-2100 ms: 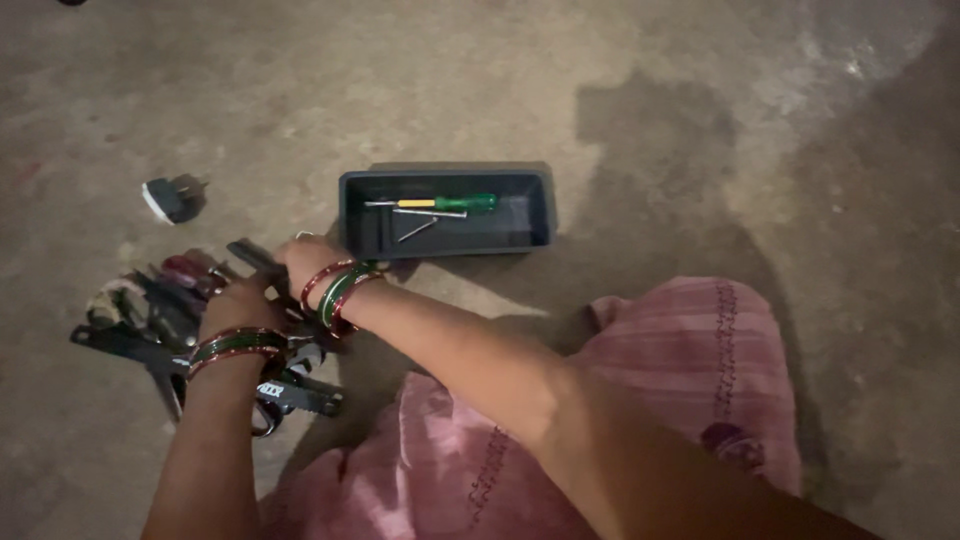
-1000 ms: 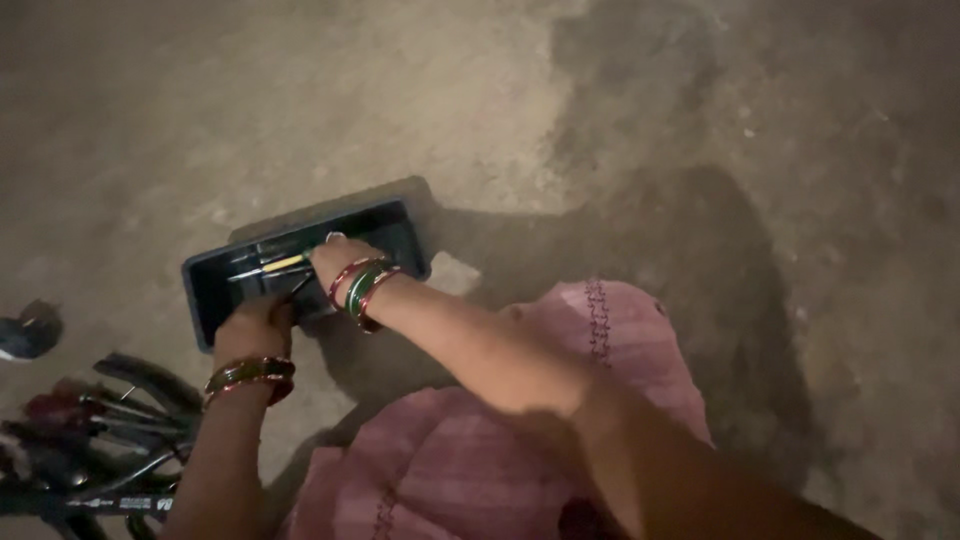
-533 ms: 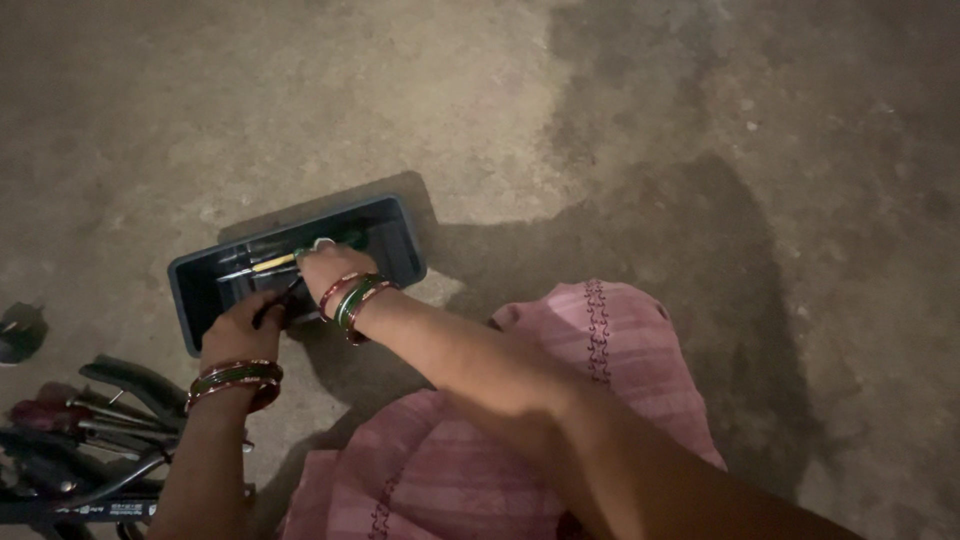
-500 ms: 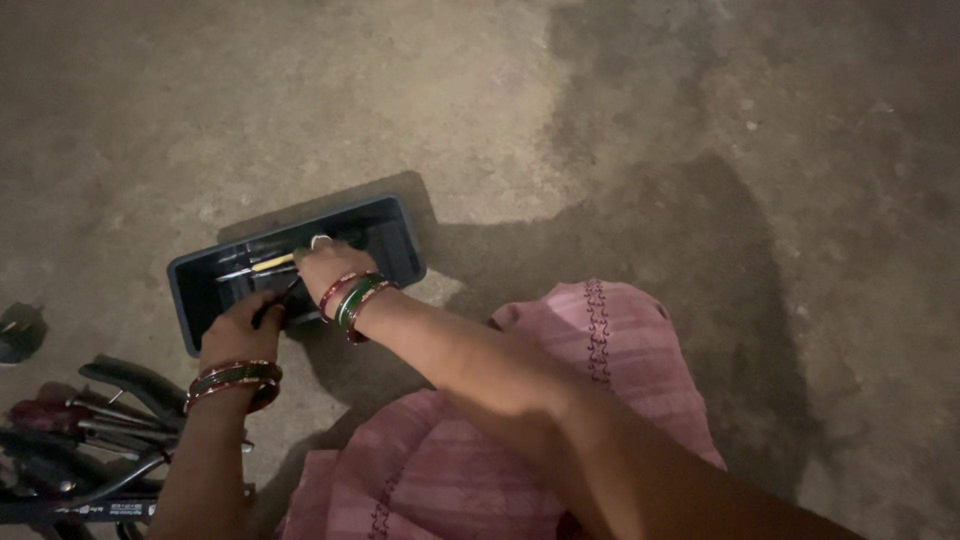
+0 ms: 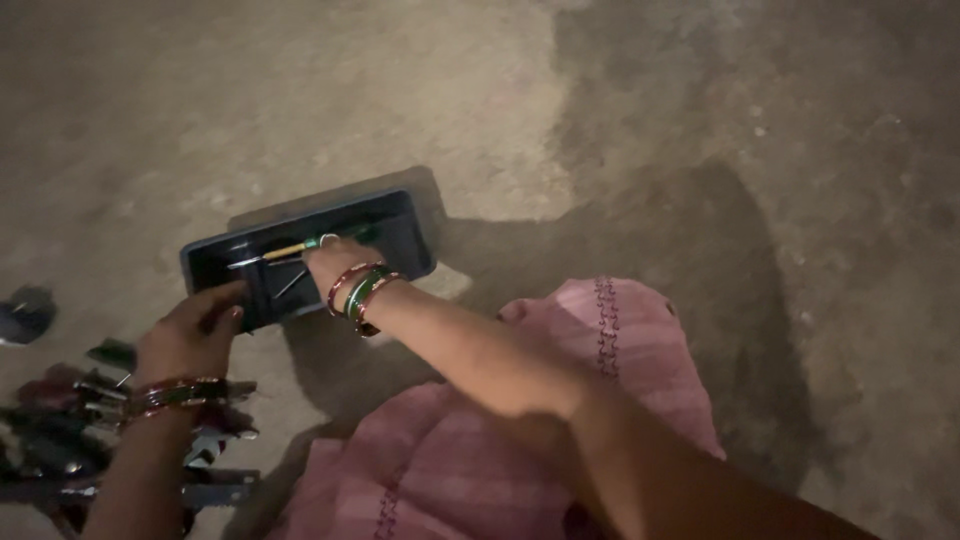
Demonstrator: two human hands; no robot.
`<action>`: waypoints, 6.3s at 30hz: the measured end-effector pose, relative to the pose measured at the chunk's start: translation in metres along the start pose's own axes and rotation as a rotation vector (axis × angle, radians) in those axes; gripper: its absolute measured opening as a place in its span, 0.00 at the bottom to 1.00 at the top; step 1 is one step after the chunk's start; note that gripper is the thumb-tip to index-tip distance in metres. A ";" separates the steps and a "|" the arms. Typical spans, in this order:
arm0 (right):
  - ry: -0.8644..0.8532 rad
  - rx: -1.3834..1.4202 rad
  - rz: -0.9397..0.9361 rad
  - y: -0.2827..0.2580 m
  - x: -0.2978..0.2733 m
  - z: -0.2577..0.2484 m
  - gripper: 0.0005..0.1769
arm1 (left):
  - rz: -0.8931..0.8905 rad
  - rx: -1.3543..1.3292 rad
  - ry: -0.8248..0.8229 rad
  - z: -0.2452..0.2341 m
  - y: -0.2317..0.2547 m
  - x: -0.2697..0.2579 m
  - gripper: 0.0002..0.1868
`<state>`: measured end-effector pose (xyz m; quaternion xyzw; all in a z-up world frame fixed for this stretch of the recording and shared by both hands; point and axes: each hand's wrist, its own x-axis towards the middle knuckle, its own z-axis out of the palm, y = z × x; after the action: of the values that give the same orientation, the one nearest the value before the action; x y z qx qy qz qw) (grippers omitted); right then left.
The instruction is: The person sits on the floor and places various hand tools into a small black plastic tray. They handle screwdrivers, pliers, and other metal tools, arranging them inside the tray one by one.
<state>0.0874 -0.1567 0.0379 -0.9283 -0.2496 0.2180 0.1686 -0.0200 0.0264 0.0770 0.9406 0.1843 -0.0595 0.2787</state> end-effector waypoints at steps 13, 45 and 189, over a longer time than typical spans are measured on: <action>0.118 -0.134 0.120 0.018 0.016 0.003 0.16 | 0.003 -0.038 0.006 0.000 0.032 -0.006 0.19; 0.268 0.254 -0.214 -0.003 0.006 -0.014 0.11 | -0.218 -0.089 0.274 -0.052 0.009 -0.088 0.15; 0.001 -0.105 -0.144 0.040 0.018 -0.014 0.38 | 0.239 0.041 0.307 -0.031 -0.001 -0.064 0.22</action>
<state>0.1239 -0.1833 0.0274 -0.9157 -0.3267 0.1915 0.1348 -0.0787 0.0236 0.1160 0.9594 0.1103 0.1143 0.2333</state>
